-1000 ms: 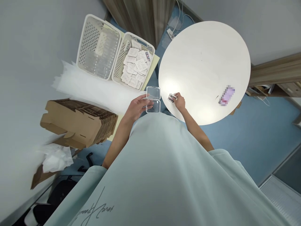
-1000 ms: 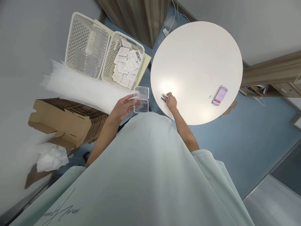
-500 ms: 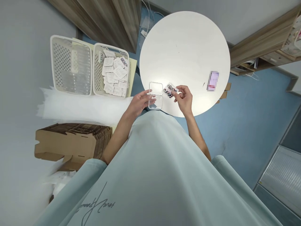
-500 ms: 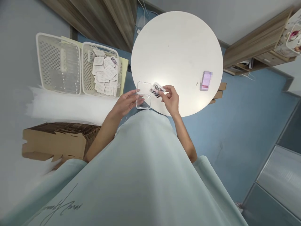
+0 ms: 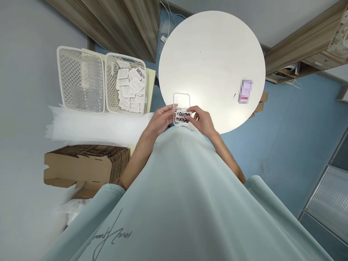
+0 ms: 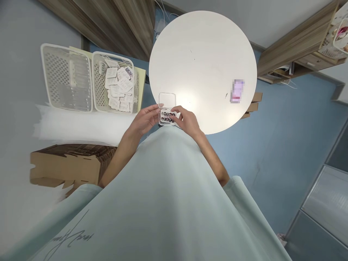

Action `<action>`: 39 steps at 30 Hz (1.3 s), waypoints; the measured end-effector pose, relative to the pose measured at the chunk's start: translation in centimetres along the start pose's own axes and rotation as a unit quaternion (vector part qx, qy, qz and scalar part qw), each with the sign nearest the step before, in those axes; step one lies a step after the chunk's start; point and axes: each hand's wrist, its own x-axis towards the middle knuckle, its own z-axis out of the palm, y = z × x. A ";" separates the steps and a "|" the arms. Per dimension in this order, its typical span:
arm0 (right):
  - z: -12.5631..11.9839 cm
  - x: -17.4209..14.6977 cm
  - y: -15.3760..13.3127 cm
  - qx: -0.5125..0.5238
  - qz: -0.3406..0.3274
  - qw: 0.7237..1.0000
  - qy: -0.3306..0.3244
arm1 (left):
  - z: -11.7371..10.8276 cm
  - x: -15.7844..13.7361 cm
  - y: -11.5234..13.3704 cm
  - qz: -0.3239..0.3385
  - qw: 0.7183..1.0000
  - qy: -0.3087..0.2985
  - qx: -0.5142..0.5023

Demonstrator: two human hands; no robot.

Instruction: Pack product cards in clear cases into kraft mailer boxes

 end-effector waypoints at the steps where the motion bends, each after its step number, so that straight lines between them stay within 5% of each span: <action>1: 0.0 0.0 0.0 -0.005 -0.005 1.000 -0.006 | 0.0 -0.1 0.0 0.001 1.000 0.000 -0.003; 17: 0.7 -0.1 0.4 -0.096 -0.053 0.994 -0.013 | 0.4 -0.8 -0.6 0.013 0.999 0.016 -0.032; 21: 0.8 0.1 0.2 -0.043 -0.031 0.998 0.020 | 0.3 -0.8 -0.9 0.018 0.999 0.008 -0.045; 26: 0.2 2.1 0.6 0.038 0.057 0.986 0.153 | -0.1 -1.1 -1.2 0.014 0.999 -0.004 -0.038; 31: 0.4 4.2 1.1 0.119 0.125 0.979 0.107 | -0.2 -1.7 -1.5 0.007 0.999 -0.020 -0.027; 39: 0.7 4.3 0.4 0.145 0.078 0.980 0.111 | -0.3 -2.0 -2.0 -0.013 0.999 -0.003 -0.048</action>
